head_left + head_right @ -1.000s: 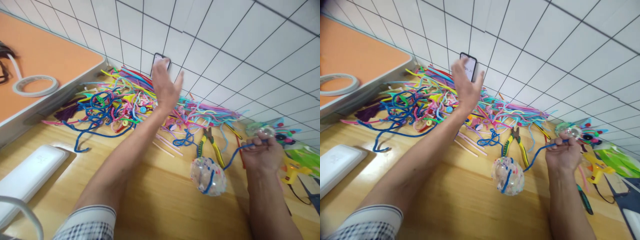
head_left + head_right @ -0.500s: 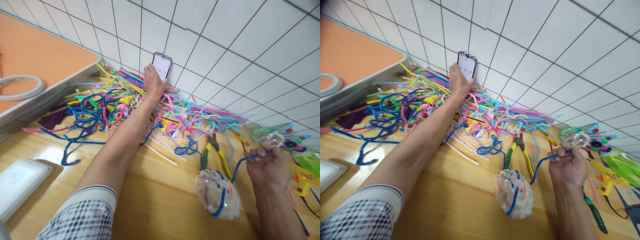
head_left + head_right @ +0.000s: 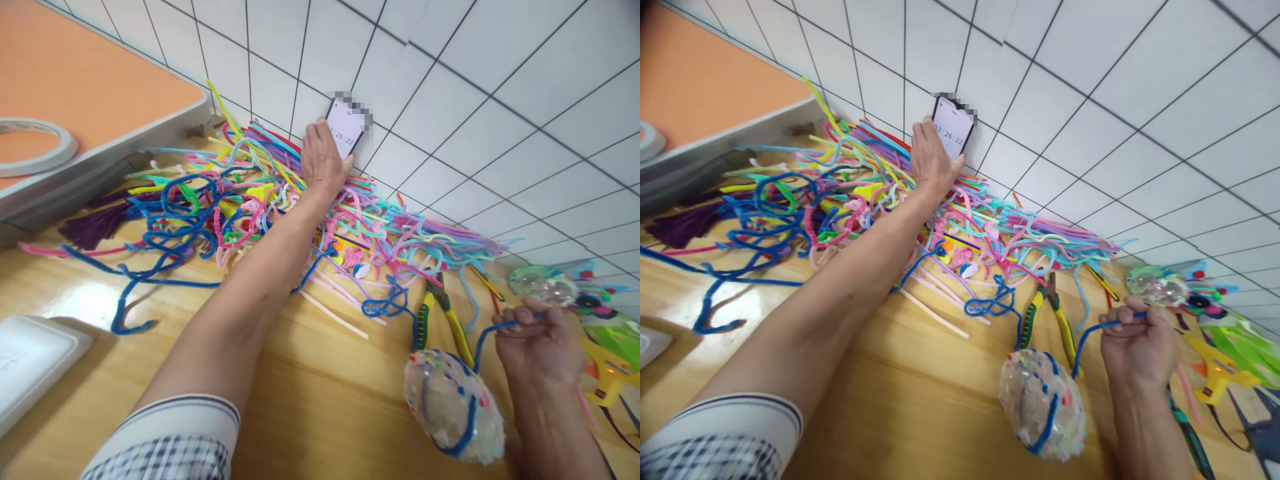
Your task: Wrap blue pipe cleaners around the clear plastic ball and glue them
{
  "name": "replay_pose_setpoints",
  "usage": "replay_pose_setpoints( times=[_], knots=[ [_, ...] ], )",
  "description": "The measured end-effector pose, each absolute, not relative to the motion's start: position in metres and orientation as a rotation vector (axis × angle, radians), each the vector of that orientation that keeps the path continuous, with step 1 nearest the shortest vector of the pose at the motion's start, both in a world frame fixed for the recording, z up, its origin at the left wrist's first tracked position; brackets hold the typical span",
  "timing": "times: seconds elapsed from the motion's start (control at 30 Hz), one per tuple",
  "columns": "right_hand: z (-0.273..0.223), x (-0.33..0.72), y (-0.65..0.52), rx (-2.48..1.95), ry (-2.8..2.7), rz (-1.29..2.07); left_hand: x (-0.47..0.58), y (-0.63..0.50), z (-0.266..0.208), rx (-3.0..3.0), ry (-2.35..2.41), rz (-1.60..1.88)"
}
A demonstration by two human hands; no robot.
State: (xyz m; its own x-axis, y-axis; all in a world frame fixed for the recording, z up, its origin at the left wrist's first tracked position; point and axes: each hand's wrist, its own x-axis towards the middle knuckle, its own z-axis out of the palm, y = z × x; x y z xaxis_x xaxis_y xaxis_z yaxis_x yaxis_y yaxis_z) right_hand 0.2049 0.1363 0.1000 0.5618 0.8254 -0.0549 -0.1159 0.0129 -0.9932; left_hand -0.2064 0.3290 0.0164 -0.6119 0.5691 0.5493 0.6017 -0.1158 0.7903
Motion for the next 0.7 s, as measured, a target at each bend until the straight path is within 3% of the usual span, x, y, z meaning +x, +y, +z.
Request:
replay_pose_setpoints(
  times=[0.7],
  knots=[
    [0.093, 0.195, 0.135, -1.365, -0.678, 0.819, -0.207, 0.324, 0.027, -1.403, -2.111, -1.908]
  ],
)
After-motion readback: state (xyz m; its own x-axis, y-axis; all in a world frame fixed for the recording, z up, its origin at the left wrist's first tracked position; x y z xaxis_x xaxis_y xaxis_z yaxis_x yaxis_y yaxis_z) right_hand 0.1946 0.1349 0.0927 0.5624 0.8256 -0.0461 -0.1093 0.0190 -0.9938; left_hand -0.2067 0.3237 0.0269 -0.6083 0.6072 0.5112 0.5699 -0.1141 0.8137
